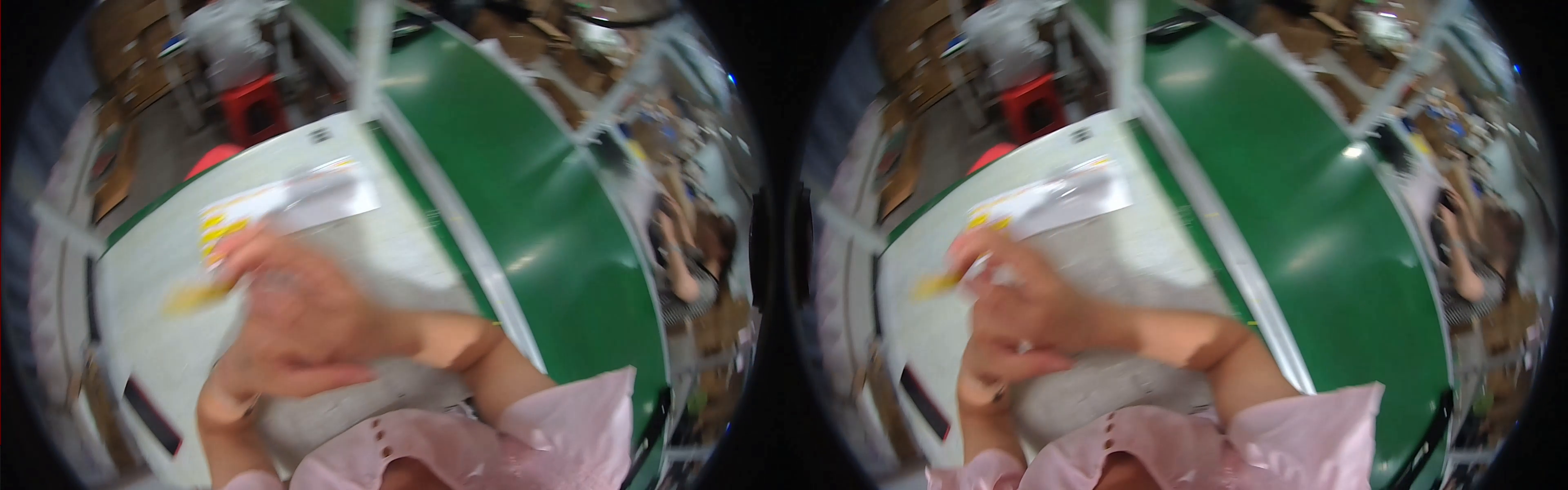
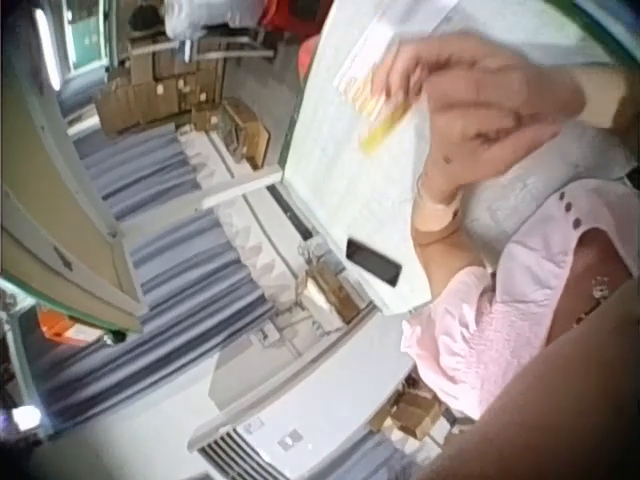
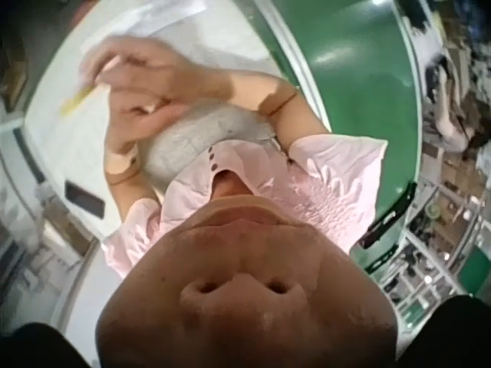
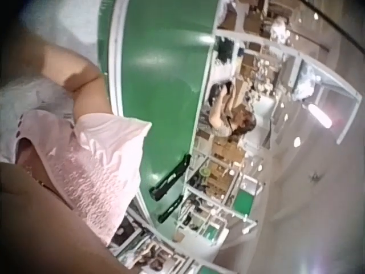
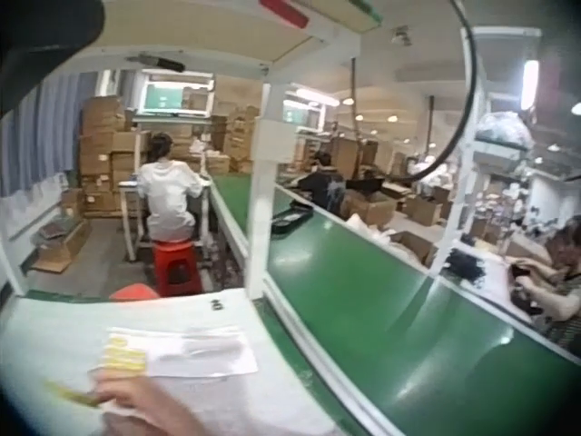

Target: Apply warning stickers to black plastic components on an assembly line.

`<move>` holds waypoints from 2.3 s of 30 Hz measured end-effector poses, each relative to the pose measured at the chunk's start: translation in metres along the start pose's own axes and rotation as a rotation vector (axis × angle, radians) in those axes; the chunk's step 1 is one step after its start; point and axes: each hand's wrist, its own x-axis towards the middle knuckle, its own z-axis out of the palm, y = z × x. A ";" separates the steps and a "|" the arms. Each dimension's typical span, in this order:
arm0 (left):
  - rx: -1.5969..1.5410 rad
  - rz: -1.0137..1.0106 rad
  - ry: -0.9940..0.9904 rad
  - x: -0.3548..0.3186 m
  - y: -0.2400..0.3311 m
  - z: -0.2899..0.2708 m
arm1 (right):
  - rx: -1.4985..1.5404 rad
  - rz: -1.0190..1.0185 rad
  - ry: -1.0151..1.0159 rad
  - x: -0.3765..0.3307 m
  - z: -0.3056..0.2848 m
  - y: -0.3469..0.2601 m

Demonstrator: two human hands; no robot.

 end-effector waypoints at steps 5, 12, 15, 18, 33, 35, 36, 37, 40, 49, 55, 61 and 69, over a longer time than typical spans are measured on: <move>-0.366 -0.423 0.163 0.015 -0.075 0.058 | 0.434 0.337 -0.191 -0.007 0.017 0.020; -0.363 -0.326 -0.150 0.032 -0.096 0.071 | -0.009 -0.165 -0.177 0.004 0.013 0.000; -0.328 -0.290 -0.238 0.037 -0.100 0.069 | 0.071 -0.009 -0.196 0.001 0.011 -0.013; -0.295 -0.268 -0.316 0.036 -0.105 0.066 | 0.090 0.119 -0.322 -0.002 0.005 -0.017; -0.138 -0.139 -0.591 0.023 -0.105 0.026 | 0.257 0.297 -0.474 0.005 -0.003 -0.018; -0.118 -0.122 -0.623 0.020 -0.104 0.021 | 0.239 0.296 -0.475 0.005 -0.002 -0.014; -0.108 -0.114 -0.640 0.019 -0.103 0.019 | 0.220 0.295 -0.476 0.004 -0.001 -0.013; -0.098 -0.108 -0.658 0.018 -0.102 0.017 | 0.222 0.295 -0.473 0.004 -0.001 -0.013; -0.067 -0.084 -0.712 0.017 -0.098 0.011 | 0.162 0.326 -0.478 0.004 0.000 -0.015; 0.025 0.007 -0.858 0.017 -0.080 0.000 | 0.123 0.237 -0.330 -0.002 -0.003 -0.011; 0.086 0.049 -0.877 0.005 -0.065 -0.019 | 0.144 0.215 -0.309 0.001 0.002 -0.004; 0.184 0.129 -0.668 -0.028 -0.032 -0.025 | 0.187 0.486 -0.514 0.011 -0.005 -0.016; 0.284 0.247 -0.470 -0.007 0.014 0.001 | 0.402 0.491 -0.381 0.002 0.001 -0.004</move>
